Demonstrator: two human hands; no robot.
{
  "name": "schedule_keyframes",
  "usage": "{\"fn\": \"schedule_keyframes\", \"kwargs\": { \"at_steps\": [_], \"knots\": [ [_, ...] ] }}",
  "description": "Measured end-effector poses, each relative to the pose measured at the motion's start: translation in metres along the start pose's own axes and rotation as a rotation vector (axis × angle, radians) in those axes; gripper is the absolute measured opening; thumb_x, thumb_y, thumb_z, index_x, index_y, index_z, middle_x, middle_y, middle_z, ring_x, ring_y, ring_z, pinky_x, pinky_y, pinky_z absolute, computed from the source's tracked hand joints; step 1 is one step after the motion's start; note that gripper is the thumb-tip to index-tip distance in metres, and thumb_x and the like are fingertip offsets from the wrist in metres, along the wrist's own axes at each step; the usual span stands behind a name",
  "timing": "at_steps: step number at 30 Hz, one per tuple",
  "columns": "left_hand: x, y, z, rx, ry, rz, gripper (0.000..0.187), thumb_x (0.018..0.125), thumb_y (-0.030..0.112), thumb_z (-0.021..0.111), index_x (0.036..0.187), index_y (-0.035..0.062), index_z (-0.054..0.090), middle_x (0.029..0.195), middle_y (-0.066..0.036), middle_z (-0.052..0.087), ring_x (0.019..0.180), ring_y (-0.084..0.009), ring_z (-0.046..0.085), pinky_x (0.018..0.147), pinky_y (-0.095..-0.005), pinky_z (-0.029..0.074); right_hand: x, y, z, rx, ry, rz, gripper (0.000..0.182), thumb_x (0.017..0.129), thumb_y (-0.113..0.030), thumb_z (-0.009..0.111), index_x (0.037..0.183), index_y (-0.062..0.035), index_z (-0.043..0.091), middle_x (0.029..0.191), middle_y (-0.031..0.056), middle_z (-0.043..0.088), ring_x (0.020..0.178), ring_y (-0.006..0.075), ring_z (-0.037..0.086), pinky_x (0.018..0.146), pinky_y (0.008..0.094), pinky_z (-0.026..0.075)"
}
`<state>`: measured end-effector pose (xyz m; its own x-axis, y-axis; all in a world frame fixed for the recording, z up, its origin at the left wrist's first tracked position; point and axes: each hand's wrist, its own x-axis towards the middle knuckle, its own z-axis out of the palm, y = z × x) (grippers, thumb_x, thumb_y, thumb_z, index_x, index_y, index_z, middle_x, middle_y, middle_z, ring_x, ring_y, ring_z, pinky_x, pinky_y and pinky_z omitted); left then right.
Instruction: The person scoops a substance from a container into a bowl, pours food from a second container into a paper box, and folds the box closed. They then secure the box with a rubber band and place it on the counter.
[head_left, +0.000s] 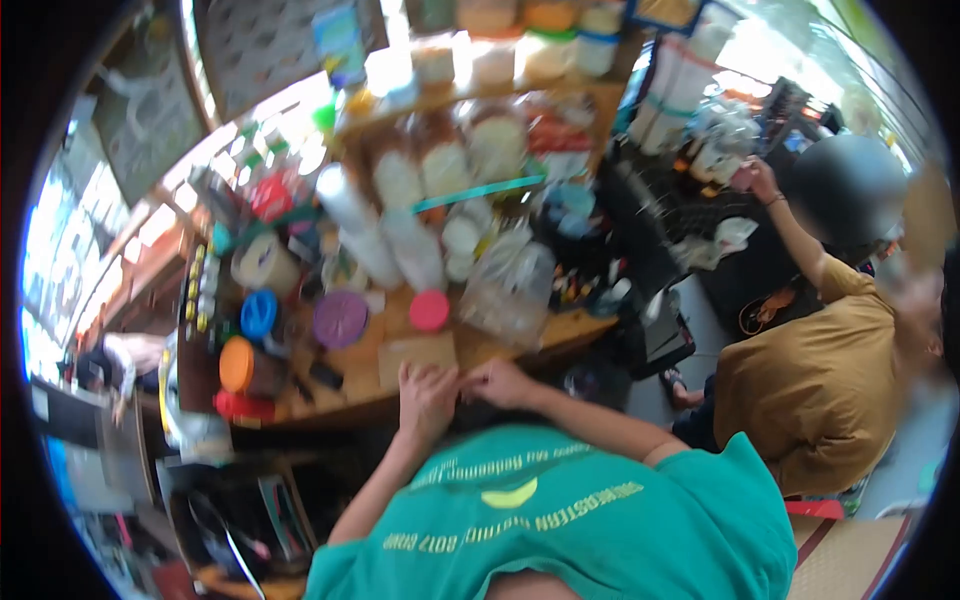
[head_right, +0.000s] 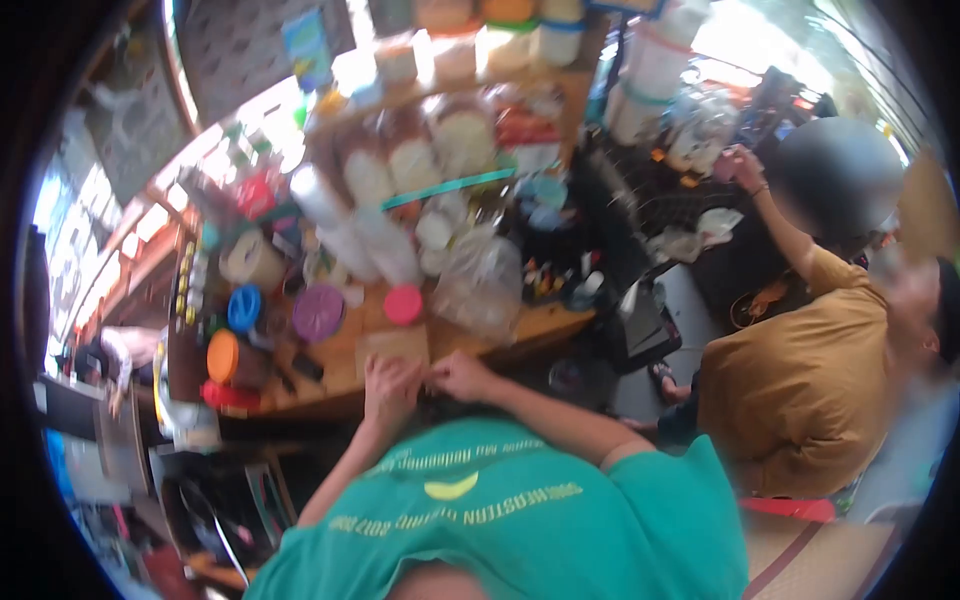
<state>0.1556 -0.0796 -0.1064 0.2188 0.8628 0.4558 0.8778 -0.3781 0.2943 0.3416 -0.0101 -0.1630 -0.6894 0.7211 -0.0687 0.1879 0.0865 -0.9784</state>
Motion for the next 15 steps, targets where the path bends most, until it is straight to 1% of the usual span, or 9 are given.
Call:
{"fn": "schedule_keyframes", "kwargs": {
  "at_steps": [2, 3, 4, 6, 7, 9, 12, 14, 15],
  "knots": [
    [-0.001, -0.002, -0.002, -0.017, 0.014, -0.014, 0.010, 0.087, 0.015, 0.067, 0.094, 0.0106, 0.073, 0.090, -0.004, 0.071, 0.096, -0.0222, 0.066, 0.105, -0.0505, 0.038, 0.005, -0.015, 0.000, -0.045, -0.037, -0.011, 0.016, 0.093, -0.016, 0.067, 0.089, -0.0040, 0.076, 0.075, 0.0066, 0.075, 0.067, 0.0114, 0.067, 0.065, 0.0312, 0.054],
    [-0.006, -0.005, -0.003, -0.012, -0.010, -0.061, 0.010, 0.087, 0.015, 0.067, 0.094, 0.0106, 0.073, 0.090, -0.004, 0.071, 0.096, -0.0222, 0.066, 0.105, -0.0505, 0.038, 0.011, -0.016, 0.003, -0.070, -0.071, 0.016, 0.016, 0.093, -0.017, 0.068, 0.091, -0.0029, 0.076, 0.073, 0.0078, 0.073, 0.066, 0.0109, 0.066, 0.064, 0.0315, 0.052],
    [-0.008, -0.010, -0.004, -0.003, -0.065, -0.062, 0.009, 0.087, 0.015, 0.066, 0.092, 0.0105, 0.072, 0.087, -0.005, 0.071, 0.094, -0.0229, 0.066, 0.103, -0.0497, 0.039, 0.015, -0.023, 0.002, -0.117, -0.127, 0.068, 0.016, 0.094, -0.014, 0.067, 0.094, -0.0004, 0.076, 0.074, 0.0044, 0.073, 0.069, 0.0068, 0.065, 0.067, 0.0276, 0.053],
    [-0.014, -0.020, -0.007, 0.002, -0.129, -0.078, 0.007, 0.087, 0.014, 0.065, 0.090, 0.0104, 0.071, 0.084, -0.005, 0.070, 0.093, -0.0236, 0.066, 0.101, -0.0489, 0.040, 0.024, -0.021, 0.013, -0.072, -0.105, 0.047, 0.019, 0.092, -0.021, 0.070, 0.091, -0.0023, 0.075, 0.070, 0.0129, 0.070, 0.064, 0.0174, 0.068, 0.062, 0.0346, 0.051],
    [-0.016, -0.026, -0.007, 0.012, -0.130, -0.099, 0.006, 0.087, 0.014, 0.065, 0.087, 0.0106, 0.070, 0.081, -0.006, 0.069, 0.090, -0.0242, 0.066, 0.098, -0.0472, 0.042, 0.031, -0.019, 0.017, -0.065, -0.120, 0.055, 0.019, 0.092, -0.021, 0.070, 0.091, -0.0023, 0.075, 0.070, 0.0129, 0.070, 0.064, 0.0174, 0.068, 0.062, 0.0346, 0.051],
    [-0.019, -0.037, -0.007, 0.016, -0.144, -0.129, 0.006, 0.086, 0.014, 0.065, 0.085, 0.0109, 0.070, 0.078, -0.006, 0.069, 0.088, -0.0248, 0.066, 0.096, -0.0455, 0.044, 0.043, -0.016, 0.025, -0.240, -0.118, -0.036, 0.017, 0.092, -0.020, 0.070, 0.093, -0.0040, 0.077, 0.074, 0.0155, 0.071, 0.065, 0.0261, 0.069, 0.064, 0.0372, 0.052],
    [-0.028, -0.053, -0.008, 0.069, -0.284, -0.161, 0.012, 0.087, 0.014, 0.064, 0.077, 0.0117, 0.068, 0.077, -0.009, 0.070, 0.089, -0.0265, 0.068, 0.095, -0.0428, 0.045, 0.059, -0.016, 0.036, -0.255, -0.161, -0.025, 0.017, 0.090, -0.018, 0.070, 0.098, -0.0056, 0.078, 0.079, 0.0175, 0.071, 0.069, 0.0311, 0.070, 0.066, 0.0393, 0.054],
    [-0.028, -0.064, -0.007, -0.077, -0.179, -0.259, 0.019, 0.088, 0.016, 0.066, 0.073, 0.0055, 0.069, 0.073, -0.014, 0.069, 0.080, -0.0311, 0.069, 0.080, -0.0424, 0.051, 0.072, -0.012, 0.041, -0.246, -0.176, 0.030, 0.019, 0.089, -0.018, 0.071, 0.101, -0.0061, 0.078, 0.080, 0.0177, 0.072, 0.070, 0.0291, 0.071, 0.067, 0.0389, 0.055],
    [-0.030, -0.072, -0.004, -0.081, -0.191, -0.266, 0.019, 0.088, 0.016, 0.066, 0.073, 0.0055, 0.069, 0.073, -0.014, 0.069, 0.080, -0.0311, 0.069, 0.080, -0.0424, 0.051, 0.077, -0.010, 0.043, -0.254, -0.165, 0.056, 0.018, 0.089, -0.018, 0.071, 0.098, -0.0043, 0.078, 0.078, 0.0158, 0.073, 0.068, 0.0240, 0.071, 0.066, 0.0369, 0.055]
  ]
}}
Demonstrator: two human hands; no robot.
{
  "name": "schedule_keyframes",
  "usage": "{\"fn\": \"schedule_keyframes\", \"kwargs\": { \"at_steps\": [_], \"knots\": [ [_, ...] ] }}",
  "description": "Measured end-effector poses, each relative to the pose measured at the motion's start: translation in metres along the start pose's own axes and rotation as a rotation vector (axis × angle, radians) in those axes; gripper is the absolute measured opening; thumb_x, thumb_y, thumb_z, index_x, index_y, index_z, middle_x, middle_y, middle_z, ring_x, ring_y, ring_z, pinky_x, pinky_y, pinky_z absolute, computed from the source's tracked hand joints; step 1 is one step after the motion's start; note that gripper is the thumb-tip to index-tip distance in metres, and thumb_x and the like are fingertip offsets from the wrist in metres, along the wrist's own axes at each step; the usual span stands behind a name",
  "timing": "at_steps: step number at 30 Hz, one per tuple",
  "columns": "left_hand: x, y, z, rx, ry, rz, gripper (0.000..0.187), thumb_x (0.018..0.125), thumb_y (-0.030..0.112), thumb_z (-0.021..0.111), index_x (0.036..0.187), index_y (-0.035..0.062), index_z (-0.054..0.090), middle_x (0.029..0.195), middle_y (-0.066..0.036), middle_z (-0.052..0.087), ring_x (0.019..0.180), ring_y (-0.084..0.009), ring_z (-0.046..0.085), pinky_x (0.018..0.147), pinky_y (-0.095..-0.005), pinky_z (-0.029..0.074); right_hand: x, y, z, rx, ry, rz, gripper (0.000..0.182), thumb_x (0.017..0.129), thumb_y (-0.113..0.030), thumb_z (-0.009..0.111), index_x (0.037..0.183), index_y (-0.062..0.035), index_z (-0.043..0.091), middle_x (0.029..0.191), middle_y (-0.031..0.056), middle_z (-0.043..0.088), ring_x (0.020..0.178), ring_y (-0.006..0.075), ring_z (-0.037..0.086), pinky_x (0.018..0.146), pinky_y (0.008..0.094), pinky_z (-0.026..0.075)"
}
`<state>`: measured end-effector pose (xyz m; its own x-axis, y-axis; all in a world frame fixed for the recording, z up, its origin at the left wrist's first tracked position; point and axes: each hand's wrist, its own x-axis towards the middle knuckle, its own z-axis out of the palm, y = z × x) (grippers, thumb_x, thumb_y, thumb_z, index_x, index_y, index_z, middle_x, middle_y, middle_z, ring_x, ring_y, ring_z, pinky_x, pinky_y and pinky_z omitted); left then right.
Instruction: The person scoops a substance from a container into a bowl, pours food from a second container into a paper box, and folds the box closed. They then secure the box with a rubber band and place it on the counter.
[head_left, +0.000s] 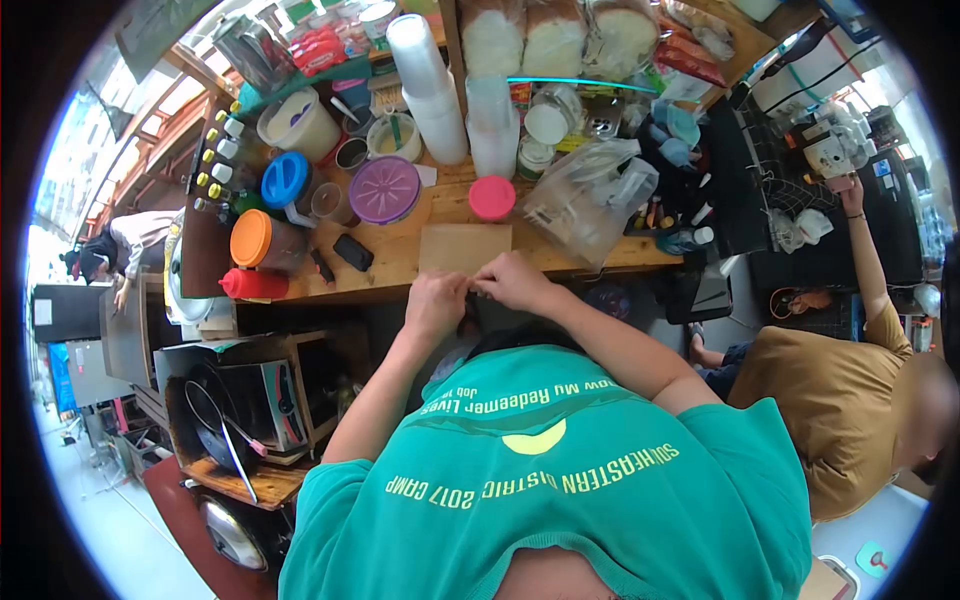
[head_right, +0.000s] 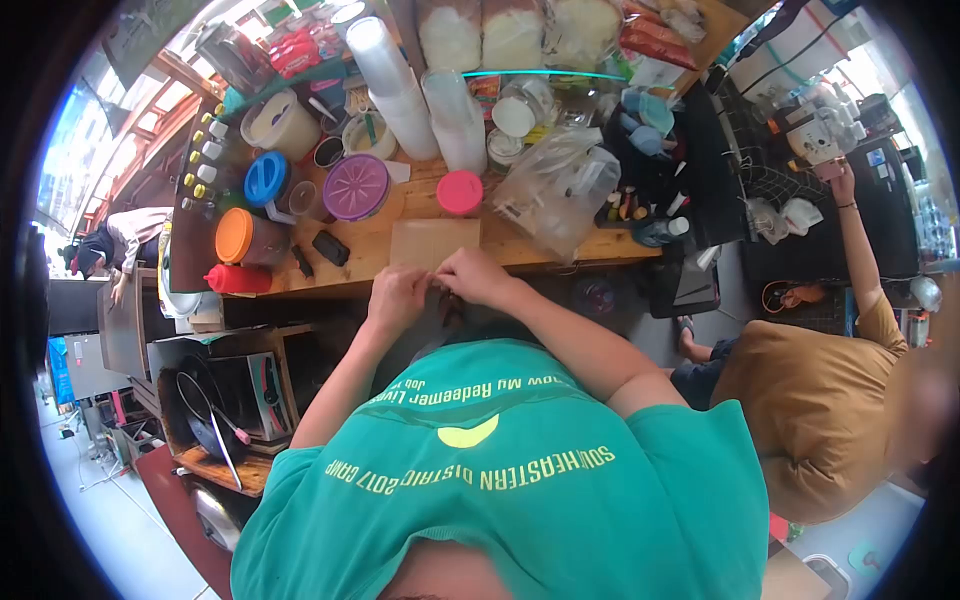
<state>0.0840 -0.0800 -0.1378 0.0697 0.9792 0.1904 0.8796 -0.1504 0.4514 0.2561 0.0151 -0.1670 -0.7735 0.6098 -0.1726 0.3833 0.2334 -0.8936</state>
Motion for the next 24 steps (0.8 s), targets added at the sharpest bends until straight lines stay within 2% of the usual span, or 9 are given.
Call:
{"fn": "schedule_keyframes", "kwargs": {
  "at_steps": [1, 2, 3, 5, 9, 16, 18, 20, 24],
  "knots": [
    [0.000, -0.012, 0.004, -0.113, -0.004, -0.166, 0.021, 0.088, 0.018, 0.067, 0.075, 0.0023, 0.071, 0.071, -0.017, 0.068, 0.075, -0.0339, 0.069, 0.075, -0.0448, 0.052, 0.006, 0.004, 0.001, -0.007, 0.007, 0.028, 0.017, 0.090, -0.017, 0.070, 0.096, -0.0024, 0.078, 0.076, 0.0138, 0.074, 0.066, 0.0188, 0.072, 0.065, 0.0349, 0.056],
    [0.001, -0.025, 0.009, -0.224, -0.007, -0.333, 0.024, 0.088, 0.020, 0.068, 0.078, -0.0008, 0.072, 0.069, -0.020, 0.068, 0.071, -0.0367, 0.069, 0.069, -0.0472, 0.053, 0.014, 0.011, 0.002, -0.045, 0.013, 0.069, 0.025, 0.091, -0.016, 0.071, 0.109, 0.0006, 0.074, 0.080, 0.0124, 0.075, 0.066, 0.0168, 0.070, 0.063, 0.0336, 0.058],
    [0.003, -0.044, 0.015, -0.227, -0.016, -0.339, 0.024, 0.088, 0.020, 0.068, 0.078, -0.0008, 0.072, 0.069, -0.020, 0.068, 0.071, -0.0367, 0.069, 0.069, -0.0472, 0.053, 0.023, 0.022, 0.009, -0.039, 0.008, 0.077, 0.025, 0.091, -0.016, 0.071, 0.109, 0.0006, 0.074, 0.080, 0.0124, 0.075, 0.066, 0.0168, 0.070, 0.063, 0.0336, 0.058],
    [0.005, -0.081, 0.029, -0.322, 0.047, -0.620, 0.025, 0.087, 0.023, 0.068, 0.085, -0.0010, 0.074, 0.072, -0.024, 0.067, 0.070, -0.0408, 0.069, 0.067, -0.0508, 0.052, 0.039, 0.044, 0.027, 0.588, 0.088, 0.564, 0.036, 0.093, -0.015, 0.071, 0.124, 0.0029, 0.064, 0.088, 0.0101, 0.072, 0.067, 0.0143, 0.066, 0.062, 0.0348, 0.062],
    [0.010, -0.104, 0.051, -0.256, 0.043, -0.670, 0.025, 0.087, 0.025, 0.068, 0.088, 0.0015, 0.076, 0.077, -0.024, 0.068, 0.074, -0.0416, 0.070, 0.070, -0.0495, 0.053, 0.047, 0.045, 0.046, 0.833, 0.060, 0.651, 0.031, 0.093, -0.011, 0.068, 0.120, 0.0006, 0.060, 0.094, 0.0070, 0.066, 0.067, 0.0111, 0.060, 0.065, 0.0405, 0.066],
    [0.028, -0.098, 0.068, -0.169, -0.061, -0.583, 0.027, 0.087, 0.029, 0.068, 0.088, 0.0035, 0.077, 0.080, -0.026, 0.068, 0.079, -0.0434, 0.069, 0.074, -0.0515, 0.055, 0.047, 0.051, 0.062, 0.930, 0.005, 0.628, 0.038, 0.091, -0.010, 0.068, 0.126, -0.0004, 0.059, 0.092, 0.0039, 0.064, 0.069, 0.0113, 0.059, 0.057, 0.0370, 0.063],
    [0.032, -0.099, 0.070, -0.155, -0.091, -0.581, 0.027, 0.087, 0.029, 0.069, 0.087, 0.0039, 0.078, 0.080, -0.026, 0.068, 0.080, -0.0440, 0.069, 0.074, -0.0523, 0.054, 0.043, 0.049, 0.066, 0.648, 0.284, 0.621, 0.048, 0.087, -0.009, 0.069, 0.132, -0.0003, 0.058, 0.089, 0.0063, 0.063, 0.073, 0.0171, 0.063, 0.053, 0.0381, 0.061],
    [0.029, -0.103, 0.075, -0.146, -0.058, -0.515, 0.026, 0.090, 0.026, 0.070, 0.087, 0.0000, 0.077, 0.066, -0.021, 0.068, 0.064, -0.0340, 0.071, 0.063, -0.0443, 0.054, 0.038, 0.041, 0.067, 0.670, 0.335, 0.632, 0.049, 0.087, -0.010, 0.069, 0.133, 0.0000, 0.058, 0.092, 0.0067, 0.063, 0.076, 0.0183, 0.064, 0.052, 0.0375, 0.061],
    [0.029, -0.105, 0.078, -0.134, -0.061, -0.525, 0.028, 0.091, 0.026, 0.070, 0.085, 0.0000, 0.077, 0.064, -0.019, 0.069, 0.060, -0.0319, 0.071, 0.061, -0.0436, 0.054, 0.039, 0.026, 0.072, 0.877, 0.335, 0.679, 0.049, 0.087, -0.011, 0.068, 0.134, -0.0005, 0.057, 0.095, 0.0056, 0.061, 0.075, 0.0172, 0.062, 0.054, 0.0363, 0.061]
  ]
}}
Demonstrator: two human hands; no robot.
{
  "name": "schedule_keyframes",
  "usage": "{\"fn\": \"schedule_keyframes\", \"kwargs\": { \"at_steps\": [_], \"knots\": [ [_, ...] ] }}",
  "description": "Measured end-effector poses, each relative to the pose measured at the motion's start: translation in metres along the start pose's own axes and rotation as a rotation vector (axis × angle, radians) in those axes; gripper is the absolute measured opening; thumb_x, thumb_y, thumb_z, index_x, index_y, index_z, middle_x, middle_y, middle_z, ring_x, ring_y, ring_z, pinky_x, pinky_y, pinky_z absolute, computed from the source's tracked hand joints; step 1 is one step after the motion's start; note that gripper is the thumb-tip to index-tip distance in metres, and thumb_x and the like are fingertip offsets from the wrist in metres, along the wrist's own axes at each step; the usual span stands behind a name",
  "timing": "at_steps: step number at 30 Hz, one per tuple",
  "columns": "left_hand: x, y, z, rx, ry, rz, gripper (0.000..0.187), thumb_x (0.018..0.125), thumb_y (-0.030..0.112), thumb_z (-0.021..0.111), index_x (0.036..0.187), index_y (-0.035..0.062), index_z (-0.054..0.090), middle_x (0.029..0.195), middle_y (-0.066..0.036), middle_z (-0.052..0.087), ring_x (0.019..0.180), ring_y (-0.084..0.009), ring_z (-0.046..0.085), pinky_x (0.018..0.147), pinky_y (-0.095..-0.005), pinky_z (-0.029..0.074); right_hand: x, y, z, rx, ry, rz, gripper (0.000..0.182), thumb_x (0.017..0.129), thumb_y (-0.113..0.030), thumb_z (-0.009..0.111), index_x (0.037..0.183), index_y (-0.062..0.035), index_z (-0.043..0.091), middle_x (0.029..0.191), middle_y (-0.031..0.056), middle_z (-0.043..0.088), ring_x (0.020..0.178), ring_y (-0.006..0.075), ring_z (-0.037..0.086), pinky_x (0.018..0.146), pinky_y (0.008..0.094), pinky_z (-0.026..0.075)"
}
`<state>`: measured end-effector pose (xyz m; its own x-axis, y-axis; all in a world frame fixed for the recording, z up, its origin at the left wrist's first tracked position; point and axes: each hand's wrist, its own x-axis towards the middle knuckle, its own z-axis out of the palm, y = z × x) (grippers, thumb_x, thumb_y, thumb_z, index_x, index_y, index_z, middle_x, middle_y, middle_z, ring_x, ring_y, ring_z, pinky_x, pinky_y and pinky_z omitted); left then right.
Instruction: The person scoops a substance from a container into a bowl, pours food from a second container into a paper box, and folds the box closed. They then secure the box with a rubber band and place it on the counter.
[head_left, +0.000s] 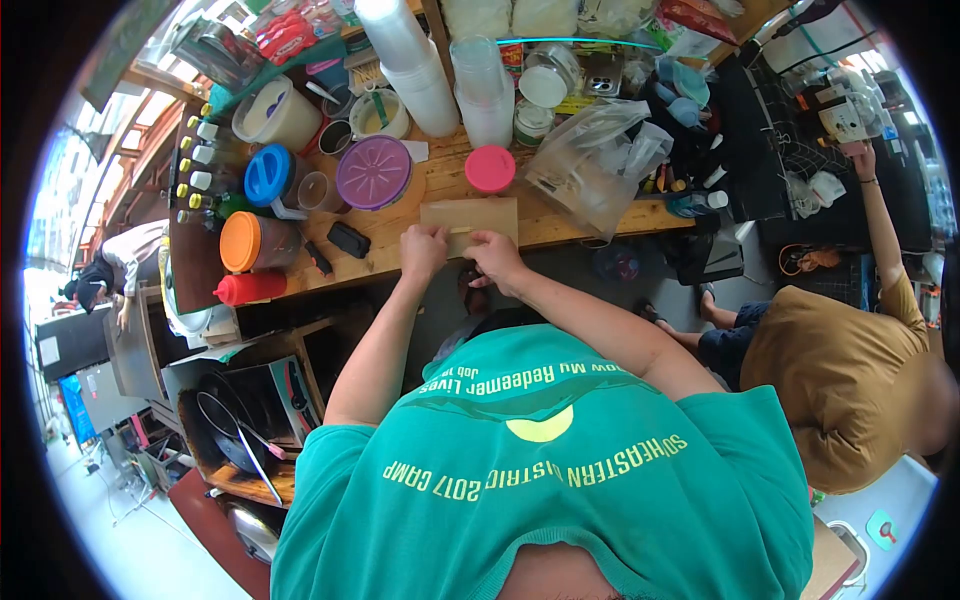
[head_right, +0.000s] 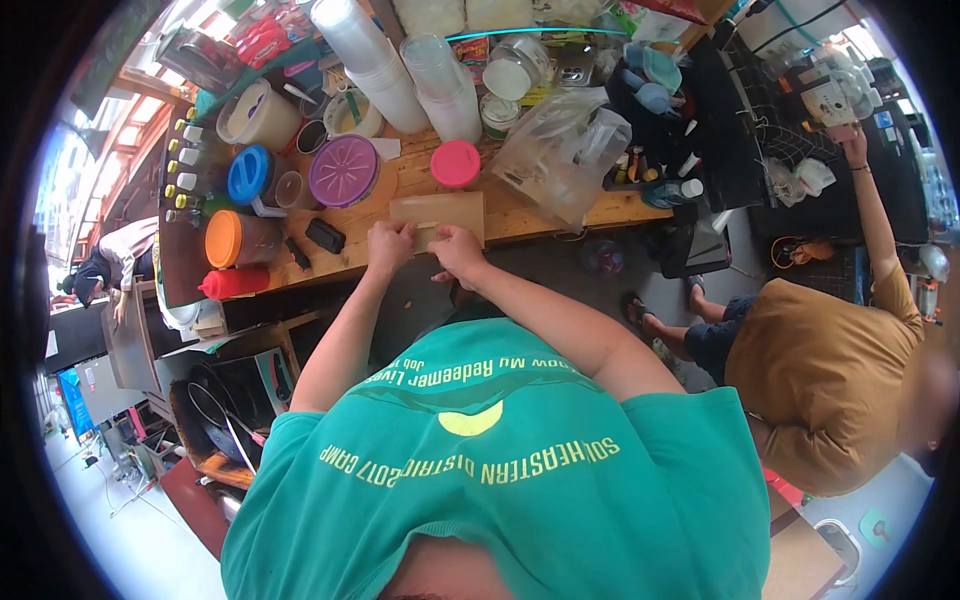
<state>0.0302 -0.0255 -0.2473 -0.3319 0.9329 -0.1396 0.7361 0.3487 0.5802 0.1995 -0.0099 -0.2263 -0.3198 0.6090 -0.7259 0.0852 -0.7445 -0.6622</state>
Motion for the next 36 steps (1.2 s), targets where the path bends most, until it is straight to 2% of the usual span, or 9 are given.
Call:
{"fn": "schedule_keyframes", "kwargs": {
  "at_steps": [10, 12, 13, 15, 24, 26, 32, 35, 36],
  "knots": [
    [0.000, 0.003, 0.013, -0.112, -0.053, 0.011, 0.027, 0.095, 0.021, 0.067, 0.084, -0.0026, 0.076, 0.058, -0.014, 0.067, 0.052, -0.0214, 0.068, 0.053, -0.0375, 0.053, 0.012, -0.004, -0.018, 0.218, -0.224, 0.156, 0.034, 0.088, -0.012, 0.065, 0.121, -0.0100, 0.065, 0.087, -0.0039, 0.056, 0.074, 0.0106, 0.057, 0.054, 0.0339, 0.054],
    [0.001, 0.008, 0.013, -0.100, -0.050, 0.005, 0.027, 0.095, 0.021, 0.067, 0.085, -0.0024, 0.076, 0.058, -0.014, 0.066, 0.052, -0.0210, 0.068, 0.053, -0.0375, 0.053, 0.014, -0.007, -0.027, -0.244, -0.061, -0.078, 0.020, 0.086, -0.014, 0.067, 0.106, -0.0100, 0.071, 0.088, -0.0004, 0.062, 0.080, 0.0153, 0.064, 0.062, 0.0382, 0.055],
    [0.001, 0.010, 0.012, -0.106, -0.074, -0.061, 0.028, 0.092, 0.024, 0.067, 0.087, -0.0012, 0.076, 0.071, -0.020, 0.068, 0.068, -0.0331, 0.068, 0.066, -0.0449, 0.054, 0.014, -0.008, -0.031, -0.250, -0.066, -0.079, 0.020, 0.086, -0.014, 0.067, 0.106, -0.0100, 0.071, 0.088, -0.0004, 0.062, 0.080, 0.0153, 0.064, 0.062, 0.0382, 0.055],
    [-0.001, 0.016, 0.011, -0.114, -0.094, -0.129, 0.029, 0.090, 0.028, 0.067, 0.089, 0.0001, 0.077, 0.084, -0.027, 0.070, 0.084, -0.0452, 0.069, 0.078, -0.0522, 0.054, 0.014, -0.011, -0.039, -0.816, 0.221, -0.870, 0.018, 0.084, -0.018, 0.072, 0.100, -0.0101, 0.075, 0.094, 0.0065, 0.066, 0.086, 0.0236, 0.069, 0.069, 0.0419, 0.055],
    [-0.014, 0.033, -0.012, 0.004, -0.035, -0.082, 0.036, 0.091, 0.031, 0.066, 0.088, -0.0037, 0.075, 0.083, -0.029, 0.069, 0.085, -0.0456, 0.070, 0.080, -0.0528, 0.055, 0.036, -0.007, -0.040, -0.983, 0.230, -0.982, 0.013, 0.084, -0.030, 0.073, 0.089, -0.0203, 0.079, 0.091, 0.0017, 0.068, 0.083, 0.0288, 0.069, 0.071, 0.0432, 0.055],
    [-0.029, 0.032, -0.029, -0.042, -0.016, -0.135, 0.039, 0.091, 0.034, 0.067, 0.102, -0.0030, 0.074, 0.090, -0.027, 0.072, 0.090, -0.0441, 0.070, 0.083, -0.0515, 0.055, 0.038, -0.006, -0.042, -0.985, 0.248, -0.992, 0.013, 0.083, -0.031, 0.075, 0.085, -0.0199, 0.080, 0.087, 0.0022, 0.068, 0.080, 0.0285, 0.069, 0.069, 0.0422, 0.055],
    [-0.094, -0.095, -0.092, 0.068, 0.089, -0.520, 0.052, 0.088, 0.036, 0.072, 0.130, 0.0066, 0.064, 0.114, -0.018, 0.073, 0.115, -0.0365, 0.066, 0.101, -0.0463, 0.051, 0.033, -0.009, -0.036, -0.960, 0.252, -1.061, 0.012, 0.083, -0.027, 0.078, 0.088, -0.0169, 0.080, 0.084, 0.0030, 0.067, 0.076, 0.0279, 0.067, 0.067, 0.0391, 0.053],
    [-0.103, -0.248, -0.132, -0.091, 0.327, -0.881, 0.032, 0.089, 0.038, 0.071, 0.094, 0.0072, 0.079, 0.103, -0.020, 0.075, 0.105, -0.0395, 0.070, 0.095, -0.0479, 0.054, 0.029, -0.011, -0.033, -0.972, 0.235, -1.052, 0.015, 0.084, -0.027, 0.077, 0.090, -0.0143, 0.080, 0.084, 0.0045, 0.068, 0.076, 0.0274, 0.067, 0.067, 0.0379, 0.052],
    [-0.106, -0.261, -0.165, -0.008, 0.414, -0.880, 0.032, 0.090, 0.038, 0.070, 0.098, 0.0075, 0.078, 0.104, -0.020, 0.074, 0.106, -0.0393, 0.070, 0.094, -0.0481, 0.054, 0.027, -0.012, -0.032, -0.978, 0.234, -1.060, 0.015, 0.084, -0.027, 0.077, 0.090, -0.0143, 0.080, 0.084, 0.0045, 0.068, 0.076, 0.0274, 0.067, 0.067, 0.0379, 0.052]
  ]
}}
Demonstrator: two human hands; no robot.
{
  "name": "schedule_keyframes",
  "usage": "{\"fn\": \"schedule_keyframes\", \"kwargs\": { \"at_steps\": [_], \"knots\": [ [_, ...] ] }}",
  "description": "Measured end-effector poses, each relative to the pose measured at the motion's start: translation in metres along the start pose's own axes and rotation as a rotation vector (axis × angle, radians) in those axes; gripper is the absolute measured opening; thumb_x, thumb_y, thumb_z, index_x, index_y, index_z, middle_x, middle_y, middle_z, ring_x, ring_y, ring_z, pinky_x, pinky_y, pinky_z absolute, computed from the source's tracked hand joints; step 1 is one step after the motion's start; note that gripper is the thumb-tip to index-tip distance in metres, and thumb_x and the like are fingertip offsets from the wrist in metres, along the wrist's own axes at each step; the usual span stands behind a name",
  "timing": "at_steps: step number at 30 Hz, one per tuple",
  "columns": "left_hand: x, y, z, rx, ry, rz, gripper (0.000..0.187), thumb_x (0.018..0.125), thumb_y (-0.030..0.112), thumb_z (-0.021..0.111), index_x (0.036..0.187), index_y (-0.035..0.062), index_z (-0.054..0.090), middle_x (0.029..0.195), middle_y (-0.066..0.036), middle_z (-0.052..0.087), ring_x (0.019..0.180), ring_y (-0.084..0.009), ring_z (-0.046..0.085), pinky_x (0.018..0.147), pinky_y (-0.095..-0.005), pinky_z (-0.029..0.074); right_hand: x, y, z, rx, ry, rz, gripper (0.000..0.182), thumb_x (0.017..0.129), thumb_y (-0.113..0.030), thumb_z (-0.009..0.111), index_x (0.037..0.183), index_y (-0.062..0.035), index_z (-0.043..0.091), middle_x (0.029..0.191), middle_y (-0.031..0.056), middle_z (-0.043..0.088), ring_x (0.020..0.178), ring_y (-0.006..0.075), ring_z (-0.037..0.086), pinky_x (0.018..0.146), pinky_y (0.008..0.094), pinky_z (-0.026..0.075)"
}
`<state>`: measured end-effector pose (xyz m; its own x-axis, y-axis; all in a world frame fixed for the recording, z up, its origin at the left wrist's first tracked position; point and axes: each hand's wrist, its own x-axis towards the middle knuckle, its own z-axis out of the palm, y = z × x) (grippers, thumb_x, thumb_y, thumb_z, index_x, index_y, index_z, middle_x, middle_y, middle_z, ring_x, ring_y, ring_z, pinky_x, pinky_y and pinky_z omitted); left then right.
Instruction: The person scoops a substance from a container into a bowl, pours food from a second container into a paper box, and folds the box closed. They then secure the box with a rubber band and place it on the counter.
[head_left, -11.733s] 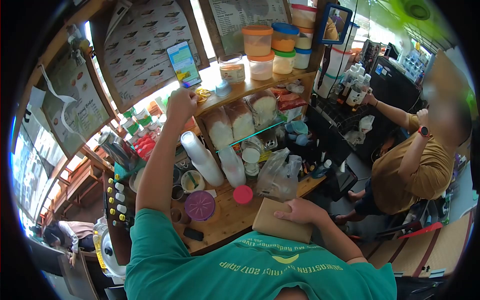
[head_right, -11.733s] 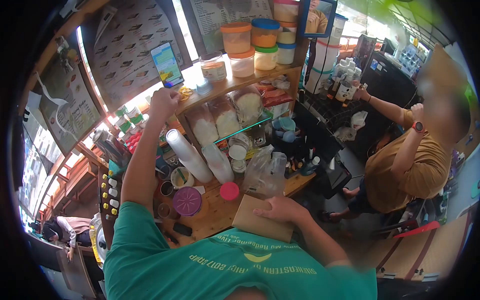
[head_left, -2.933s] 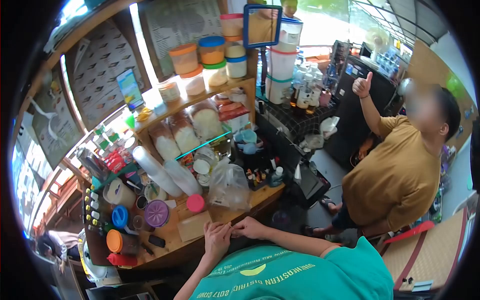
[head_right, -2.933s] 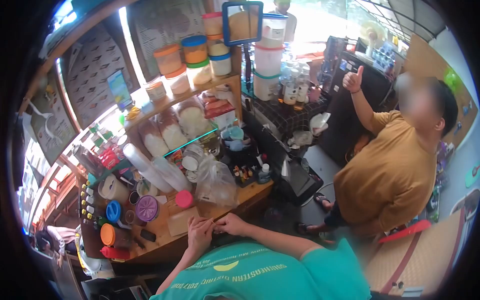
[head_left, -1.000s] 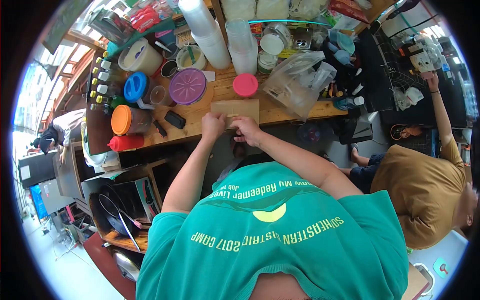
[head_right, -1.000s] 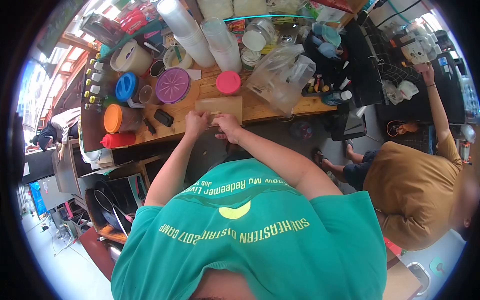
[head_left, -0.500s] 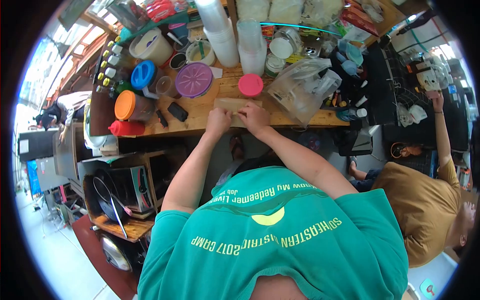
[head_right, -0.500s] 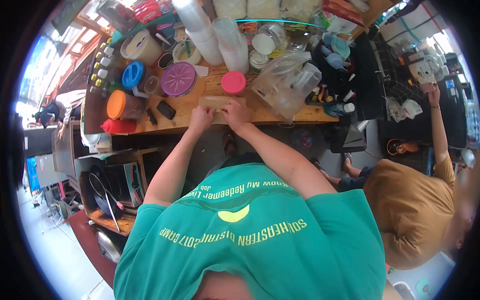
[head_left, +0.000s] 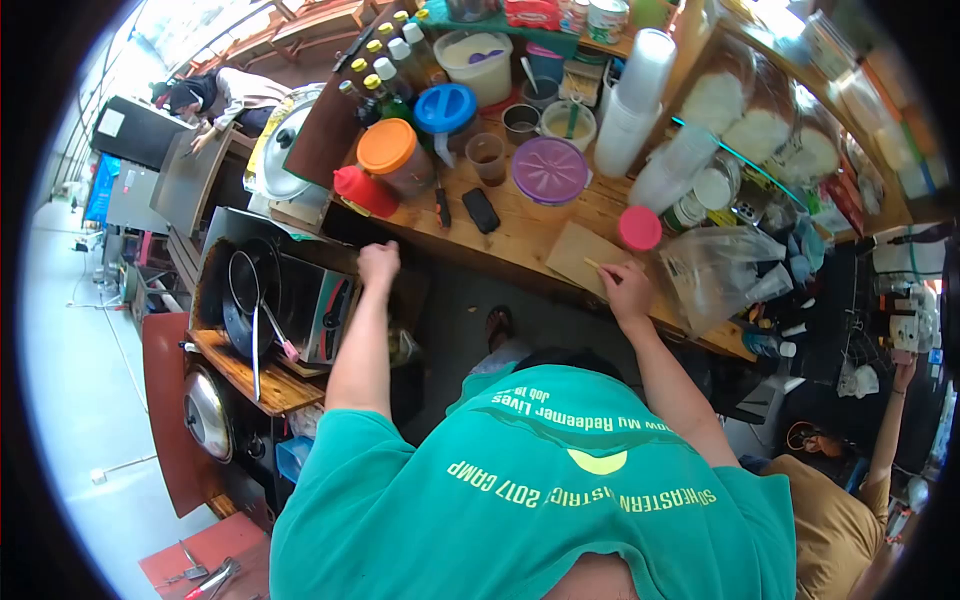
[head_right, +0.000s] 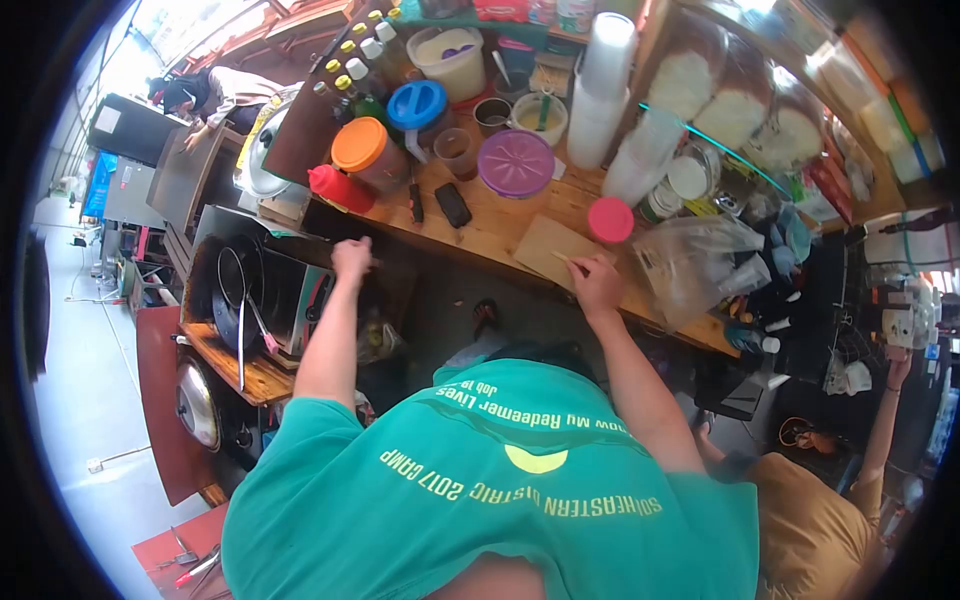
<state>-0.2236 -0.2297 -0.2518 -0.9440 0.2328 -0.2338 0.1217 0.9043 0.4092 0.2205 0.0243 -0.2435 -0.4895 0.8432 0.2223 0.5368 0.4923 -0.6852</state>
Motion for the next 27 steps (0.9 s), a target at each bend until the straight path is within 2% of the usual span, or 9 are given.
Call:
{"fn": "schedule_keyframes", "kwargs": {
  "at_steps": [3, 5, 7, 10, 15, 17, 19, 24, 27],
  "knots": [
    [0.067, -0.007, -0.055, -0.050, 0.227, 0.096, 0.035, 0.092, 0.040, 0.067, 0.109, 0.0100, 0.074, 0.110, -0.019, 0.073, 0.109, -0.0392, 0.068, 0.094, -0.0493, 0.053, 0.002, -0.010, -0.002, -0.017, -0.031, 0.025, 0.016, 0.085, -0.026, 0.077, 0.093, -0.0124, 0.080, 0.084, 0.0060, 0.069, 0.075, 0.0256, 0.067, 0.067, 0.0362, 0.052],
    [0.113, -0.006, -0.068, -0.058, 0.253, 0.206, 0.035, 0.093, 0.039, 0.066, 0.116, 0.0126, 0.071, 0.114, -0.020, 0.072, 0.111, -0.0401, 0.067, 0.094, -0.0507, 0.051, 0.002, -0.012, 0.000, -0.014, -0.041, 0.066, 0.015, 0.084, -0.022, 0.079, 0.093, -0.0099, 0.080, 0.082, 0.0079, 0.069, 0.073, 0.0237, 0.067, 0.066, 0.0345, 0.051],
    [0.134, 0.007, -0.086, -0.062, 0.155, 0.279, 0.038, 0.094, 0.042, 0.062, 0.120, 0.0145, 0.070, 0.120, -0.021, 0.070, 0.115, -0.0413, 0.064, 0.097, -0.0512, 0.050, 0.002, -0.012, 0.003, 0.008, -0.032, 0.091, 0.015, 0.083, -0.020, 0.080, 0.093, -0.0089, 0.080, 0.081, 0.0083, 0.069, 0.072, 0.0233, 0.067, 0.066, 0.0340, 0.051],
    [0.162, 0.022, -0.088, 0.217, -0.145, 0.181, 0.043, 0.096, 0.043, 0.052, 0.127, 0.0177, 0.067, 0.130, -0.021, 0.064, 0.124, -0.0423, 0.058, 0.101, -0.0509, 0.049, 0.002, -0.014, 0.007, 0.032, -0.027, 0.131, 0.015, 0.081, -0.017, 0.081, 0.093, -0.0075, 0.080, 0.080, 0.0092, 0.069, 0.072, 0.0230, 0.067, 0.066, 0.0335, 0.051],
    [0.186, 0.011, -0.070, 0.261, -0.147, 0.357, 0.040, 0.093, 0.039, 0.054, 0.119, 0.0144, 0.071, 0.122, -0.022, 0.067, 0.120, -0.0434, 0.060, 0.097, -0.0526, 0.051, 0.002, -0.009, 0.008, 0.007, -0.009, 0.159, 0.017, 0.082, -0.016, 0.081, 0.095, -0.0060, 0.080, 0.078, 0.0099, 0.069, 0.069, 0.0212, 0.066, 0.065, 0.0321, 0.050],
    [0.176, 0.019, -0.079, 0.129, -0.195, 0.258, 0.039, 0.092, 0.038, 0.055, 0.113, 0.0107, 0.073, 0.116, -0.024, 0.069, 0.118, -0.0443, 0.061, 0.094, -0.0537, 0.051, 0.003, -0.011, 0.006, -0.059, -0.052, 0.159, 0.017, 0.082, -0.017, 0.081, 0.095, -0.0062, 0.080, 0.080, 0.0110, 0.071, 0.071, 0.0222, 0.067, 0.066, 0.0333, 0.051],
    [0.217, -0.010, -0.049, 0.249, -0.129, 0.490, 0.040, 0.091, 0.038, 0.056, 0.111, 0.0076, 0.073, 0.112, -0.026, 0.069, 0.116, -0.0450, 0.062, 0.093, -0.0535, 0.051, 0.003, -0.014, 0.005, -0.064, -0.041, 0.191, 0.018, 0.082, -0.021, 0.081, 0.094, -0.0075, 0.081, 0.082, 0.0107, 0.071, 0.073, 0.0245, 0.068, 0.067, 0.0355, 0.051],
    [0.211, -0.012, -0.047, 0.061, -0.088, 0.480, 0.046, 0.092, 0.041, 0.056, 0.108, 0.0010, 0.073, 0.109, -0.031, 0.068, 0.112, -0.0465, 0.063, 0.092, -0.0532, 0.051, 0.003, -0.014, 0.003, -0.090, -0.029, 0.180, 0.021, 0.081, -0.024, 0.080, 0.095, -0.0093, 0.081, 0.084, 0.0108, 0.072, 0.076, 0.0263, 0.069, 0.070, 0.0372, 0.052],
    [0.218, -0.027, -0.040, 0.061, -0.046, 0.482, 0.047, 0.091, 0.045, 0.060, 0.105, 0.0026, 0.075, 0.103, -0.032, 0.069, 0.113, -0.0452, 0.065, 0.096, -0.0531, 0.049, 0.002, -0.019, 0.000, -0.076, -0.056, 0.275, 0.022, 0.081, -0.025, 0.081, 0.096, -0.0098, 0.081, 0.085, 0.0111, 0.072, 0.078, 0.0254, 0.069, 0.072, 0.0362, 0.053]
  ]
}}
